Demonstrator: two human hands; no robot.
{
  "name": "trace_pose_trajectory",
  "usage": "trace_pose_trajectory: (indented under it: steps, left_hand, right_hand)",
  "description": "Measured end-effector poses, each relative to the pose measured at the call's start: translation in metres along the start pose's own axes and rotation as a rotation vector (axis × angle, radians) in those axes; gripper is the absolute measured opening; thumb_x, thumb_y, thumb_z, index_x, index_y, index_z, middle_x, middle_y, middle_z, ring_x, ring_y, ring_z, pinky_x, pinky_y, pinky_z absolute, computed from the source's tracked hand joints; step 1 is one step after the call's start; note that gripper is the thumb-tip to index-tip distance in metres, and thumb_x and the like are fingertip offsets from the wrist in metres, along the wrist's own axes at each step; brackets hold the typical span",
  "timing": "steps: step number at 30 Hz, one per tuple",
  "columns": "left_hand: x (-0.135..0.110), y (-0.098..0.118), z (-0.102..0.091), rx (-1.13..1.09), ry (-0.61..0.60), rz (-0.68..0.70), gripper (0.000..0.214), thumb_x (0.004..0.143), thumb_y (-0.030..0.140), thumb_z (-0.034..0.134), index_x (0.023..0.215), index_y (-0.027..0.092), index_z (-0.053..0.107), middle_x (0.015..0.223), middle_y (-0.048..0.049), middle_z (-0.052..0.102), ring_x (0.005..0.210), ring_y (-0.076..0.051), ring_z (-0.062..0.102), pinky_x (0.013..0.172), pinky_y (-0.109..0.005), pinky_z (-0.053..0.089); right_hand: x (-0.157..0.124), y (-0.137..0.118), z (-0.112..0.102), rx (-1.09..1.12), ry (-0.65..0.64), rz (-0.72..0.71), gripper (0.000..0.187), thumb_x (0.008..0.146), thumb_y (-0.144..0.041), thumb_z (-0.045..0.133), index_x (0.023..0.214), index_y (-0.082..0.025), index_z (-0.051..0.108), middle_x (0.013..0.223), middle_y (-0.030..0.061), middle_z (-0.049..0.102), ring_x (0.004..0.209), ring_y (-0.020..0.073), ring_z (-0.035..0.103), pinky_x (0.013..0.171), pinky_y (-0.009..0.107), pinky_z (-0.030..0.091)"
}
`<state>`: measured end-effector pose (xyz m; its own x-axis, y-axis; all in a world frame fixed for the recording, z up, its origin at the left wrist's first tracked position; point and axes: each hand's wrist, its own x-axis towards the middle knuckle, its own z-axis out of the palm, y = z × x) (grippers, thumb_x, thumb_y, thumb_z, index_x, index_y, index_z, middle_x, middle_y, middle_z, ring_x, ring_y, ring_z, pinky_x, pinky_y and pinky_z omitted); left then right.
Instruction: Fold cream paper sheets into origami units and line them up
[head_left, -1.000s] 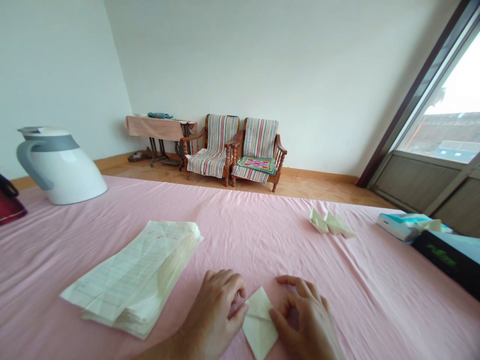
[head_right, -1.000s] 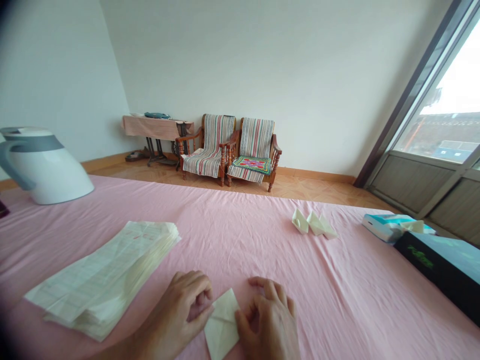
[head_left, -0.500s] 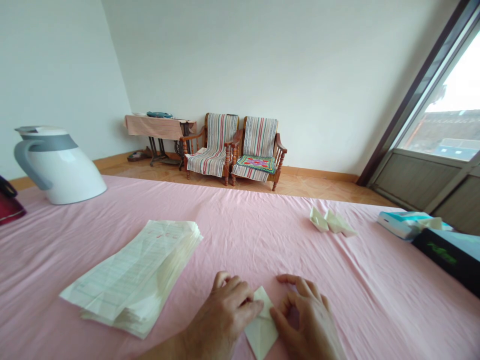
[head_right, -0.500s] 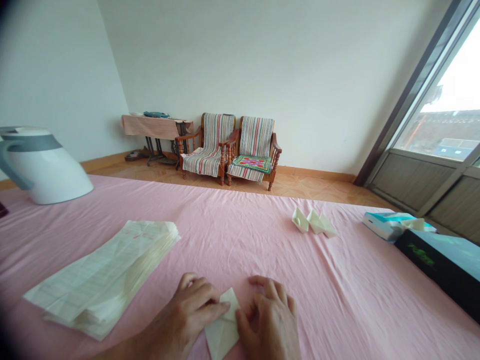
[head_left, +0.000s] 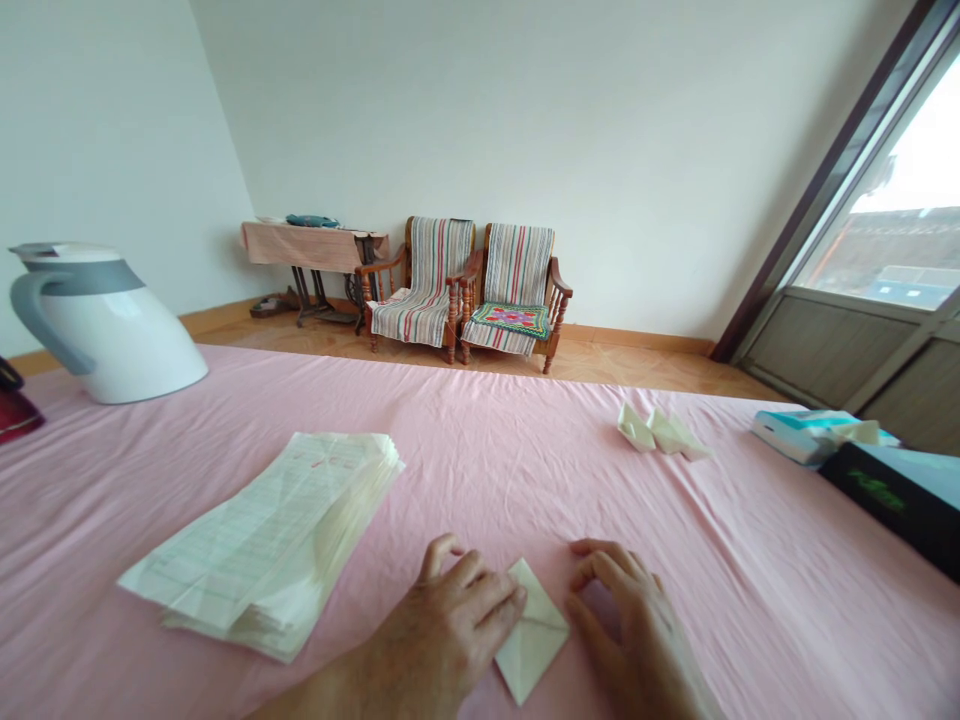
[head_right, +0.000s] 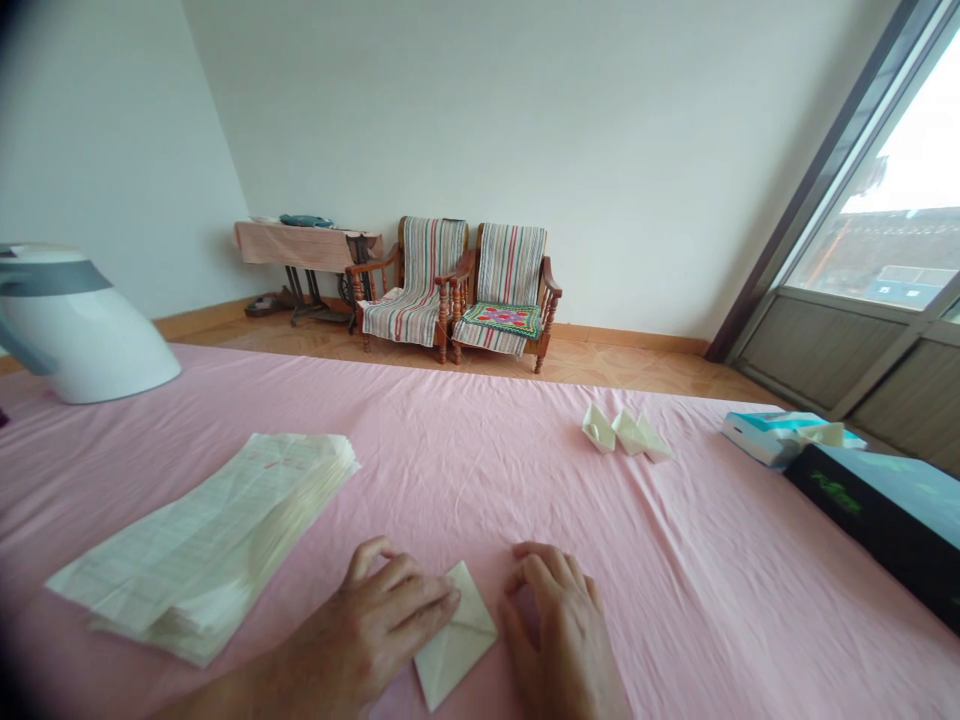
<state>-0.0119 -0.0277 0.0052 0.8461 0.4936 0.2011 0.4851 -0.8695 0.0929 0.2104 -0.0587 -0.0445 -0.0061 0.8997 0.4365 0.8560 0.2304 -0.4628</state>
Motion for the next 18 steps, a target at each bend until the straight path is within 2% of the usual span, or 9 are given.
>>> trace_pose_trajectory:
  steps: [4, 9, 14, 18]
  left_hand:
    - [0.000, -0.001, 0.003, 0.000, 0.009, 0.001, 0.038, 0.093, 0.023, 0.056, 0.131, 0.020, 0.050, 0.116, -0.0059, 0.064, 0.099, -0.024, 0.052, 0.095, -0.042, 0.026]
    - [-0.001, -0.006, 0.007, 0.004, 0.021, 0.055, 0.043, 0.093, 0.023, 0.054, 0.135, 0.021, 0.046, 0.121, -0.0064, 0.062, 0.101, -0.025, 0.051, 0.096, -0.043, 0.025]
    - [-0.002, -0.005, 0.010, 0.029, 0.022, 0.038, 0.038, 0.094, 0.025, 0.052, 0.131, 0.020, 0.049, 0.123, -0.0058, 0.061, 0.102, -0.025, 0.051, 0.099, -0.046, 0.021]
    - [-0.002, -0.005, 0.009, 0.050, 0.009, 0.058, 0.031, 0.096, 0.028, 0.050, 0.125, 0.019, 0.053, 0.120, -0.0061, 0.062, 0.101, -0.025, 0.050, 0.097, -0.045, 0.022]
  right_hand:
    - [-0.006, -0.002, -0.010, 0.061, 0.041, -0.182, 0.030, 0.083, -0.009, 0.041, 0.093, -0.023, 0.065, 0.093, 0.0067, 0.066, 0.084, 0.0187, 0.065, 0.071, 0.029, 0.052]
    - [-0.013, -0.011, -0.005, -0.048, 0.010, -0.421, 0.039, 0.079, -0.005, 0.046, 0.107, -0.024, 0.066, 0.085, 0.0052, 0.065, 0.070, 0.0172, 0.063, 0.061, 0.025, 0.052]
    - [-0.012, -0.014, 0.004, -0.239, 0.065, -0.525, 0.034, 0.085, -0.010, 0.042, 0.108, -0.021, 0.065, 0.083, 0.0064, 0.067, 0.065, 0.0191, 0.061, 0.056, 0.029, 0.049]
    - [-0.012, -0.016, 0.000, -0.400, 0.084, -0.614, 0.030, 0.089, -0.010, 0.040, 0.103, -0.018, 0.065, 0.088, 0.0076, 0.071, 0.071, 0.0206, 0.065, 0.061, 0.031, 0.050]
